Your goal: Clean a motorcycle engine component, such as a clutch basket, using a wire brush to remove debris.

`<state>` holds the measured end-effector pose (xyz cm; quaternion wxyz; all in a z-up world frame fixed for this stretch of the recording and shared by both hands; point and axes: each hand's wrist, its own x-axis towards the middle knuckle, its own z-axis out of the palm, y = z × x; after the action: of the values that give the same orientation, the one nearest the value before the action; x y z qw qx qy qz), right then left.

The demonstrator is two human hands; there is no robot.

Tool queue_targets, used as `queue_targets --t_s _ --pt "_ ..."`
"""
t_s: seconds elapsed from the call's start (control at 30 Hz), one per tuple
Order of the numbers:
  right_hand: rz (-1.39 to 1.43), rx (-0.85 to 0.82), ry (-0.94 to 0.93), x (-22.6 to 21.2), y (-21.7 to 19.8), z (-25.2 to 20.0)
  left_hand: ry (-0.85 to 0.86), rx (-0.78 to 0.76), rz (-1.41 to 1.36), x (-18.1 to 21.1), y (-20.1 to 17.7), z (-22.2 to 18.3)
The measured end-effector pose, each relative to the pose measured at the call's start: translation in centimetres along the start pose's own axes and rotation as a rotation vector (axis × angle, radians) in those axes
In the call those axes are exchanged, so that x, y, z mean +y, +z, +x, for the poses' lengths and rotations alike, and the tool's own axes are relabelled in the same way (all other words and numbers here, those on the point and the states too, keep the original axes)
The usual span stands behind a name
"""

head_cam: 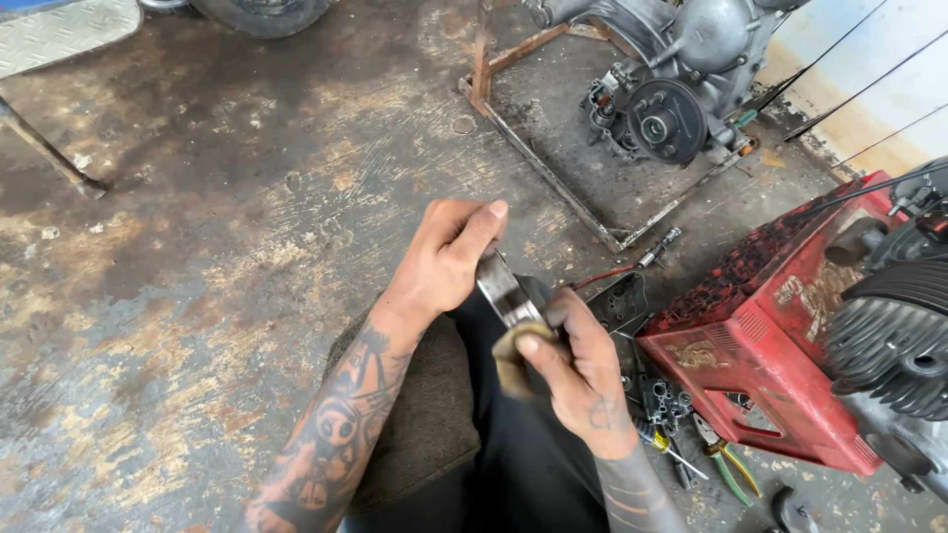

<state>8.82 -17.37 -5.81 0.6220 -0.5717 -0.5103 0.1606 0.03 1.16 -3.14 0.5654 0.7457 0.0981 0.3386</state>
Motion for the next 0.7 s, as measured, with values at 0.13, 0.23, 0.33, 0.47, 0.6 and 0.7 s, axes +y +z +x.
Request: queue_targets --t_s 0.13,0.23,0.33,0.47,0.6,0.7 --pt "0.110 0.059 0.080 0.7 0.0 -1.4 0.030 -0.009 -0.013 1.7 1.5 -0.3" --pt "0.062 0.126 0.083 -1.5 0.8 1.5 0.022 0.027 0.062 1.7 0.9 -0.2" --pt "0.189 0.132 0.094 -0.1 0.5 1.4 -0.032 0.051 0.063 1.3 0.6 -0.1" --pt "0.007 -0.040 0.096 -0.2 -1.2 -0.9 -0.020 0.041 0.027 2.4 1.4 -0.2" --pt "-0.093 0.052 0.170 -1.4 -0.1 -0.4 0.030 0.041 -0.009 -0.8 2.9 -0.6" --pt "-0.144 0.080 0.140 -1.7 0.9 1.2 -0.079 0.088 0.038 1.4 1.4 -0.9"
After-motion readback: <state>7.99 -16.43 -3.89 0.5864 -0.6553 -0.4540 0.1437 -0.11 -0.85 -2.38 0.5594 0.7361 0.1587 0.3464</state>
